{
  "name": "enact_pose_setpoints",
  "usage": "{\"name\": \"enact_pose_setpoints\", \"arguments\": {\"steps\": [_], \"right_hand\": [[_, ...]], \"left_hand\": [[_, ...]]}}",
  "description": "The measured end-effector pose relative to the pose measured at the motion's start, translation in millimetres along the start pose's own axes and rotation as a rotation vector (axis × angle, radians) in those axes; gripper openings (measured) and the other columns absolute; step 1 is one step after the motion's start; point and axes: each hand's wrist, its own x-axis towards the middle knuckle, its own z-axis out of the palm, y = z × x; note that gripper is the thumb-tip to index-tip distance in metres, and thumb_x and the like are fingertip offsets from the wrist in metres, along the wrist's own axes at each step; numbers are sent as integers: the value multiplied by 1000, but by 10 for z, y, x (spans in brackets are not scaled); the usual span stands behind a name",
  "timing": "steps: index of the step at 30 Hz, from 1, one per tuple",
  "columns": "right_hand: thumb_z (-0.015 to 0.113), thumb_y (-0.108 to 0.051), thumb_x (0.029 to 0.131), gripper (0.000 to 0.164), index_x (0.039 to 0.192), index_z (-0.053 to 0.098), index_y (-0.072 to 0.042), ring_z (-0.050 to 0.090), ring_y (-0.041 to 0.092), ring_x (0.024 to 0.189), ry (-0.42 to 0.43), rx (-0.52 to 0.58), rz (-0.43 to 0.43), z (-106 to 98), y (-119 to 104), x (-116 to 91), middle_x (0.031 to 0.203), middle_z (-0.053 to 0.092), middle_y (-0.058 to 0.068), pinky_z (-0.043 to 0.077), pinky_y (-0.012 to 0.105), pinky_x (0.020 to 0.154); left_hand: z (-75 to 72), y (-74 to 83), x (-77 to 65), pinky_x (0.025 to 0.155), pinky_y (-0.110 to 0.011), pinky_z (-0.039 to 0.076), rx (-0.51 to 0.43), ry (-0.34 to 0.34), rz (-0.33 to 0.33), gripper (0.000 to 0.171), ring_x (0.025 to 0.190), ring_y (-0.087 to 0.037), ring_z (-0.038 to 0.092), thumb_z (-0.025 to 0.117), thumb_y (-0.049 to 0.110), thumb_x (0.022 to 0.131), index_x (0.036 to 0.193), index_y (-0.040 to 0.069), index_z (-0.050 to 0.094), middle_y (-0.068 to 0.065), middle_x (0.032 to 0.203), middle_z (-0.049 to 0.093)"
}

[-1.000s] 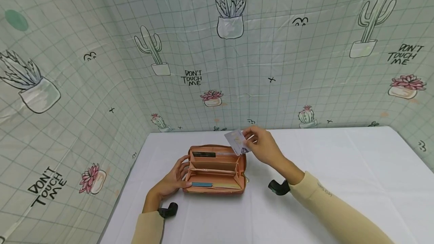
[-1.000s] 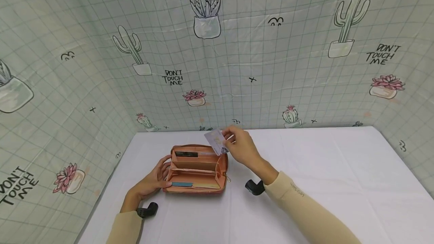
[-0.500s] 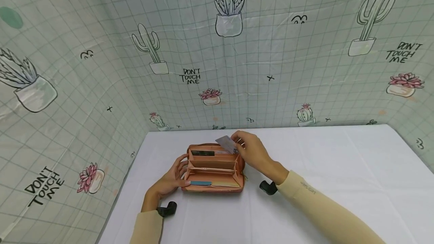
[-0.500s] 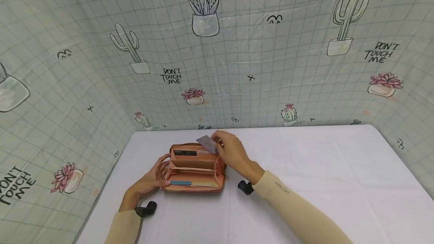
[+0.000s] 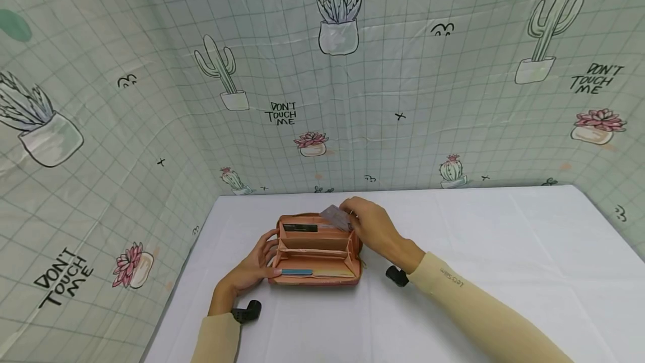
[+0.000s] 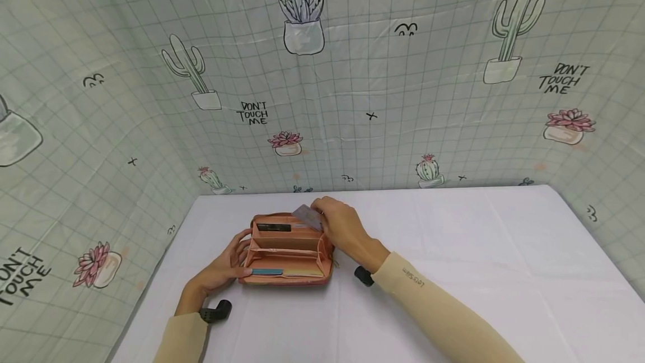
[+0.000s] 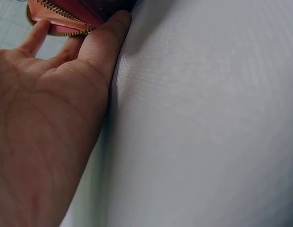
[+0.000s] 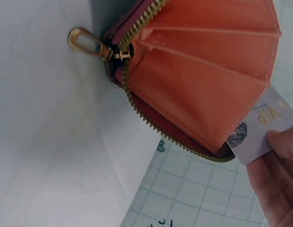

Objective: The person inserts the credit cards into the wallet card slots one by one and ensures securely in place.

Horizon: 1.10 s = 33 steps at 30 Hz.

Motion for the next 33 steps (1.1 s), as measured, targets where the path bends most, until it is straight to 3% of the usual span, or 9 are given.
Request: {"name": "enact_pose_setpoints", "arguments": {"steps": [24,33], "right_hand": [[67,12,96,21,106,75,-6,74,25,91,-191,-129,-95,-25,-59,187,102,75,9,61,38,75],[67,10,96,21,108,75,-5,74,26,92,-265,-189,-113,-29,-87,247,104,75,10,61,39,76]], "left_hand": [[12,3,-12,108,-18,39,3,-1,3,106,157,-47,16,80,7,92,167,6,5,-28,168,18],[7,-7,-5,108,-19,41,6,2,8,106,155,-44,22,80,5,92,167,6,5,-28,168,19]]}}
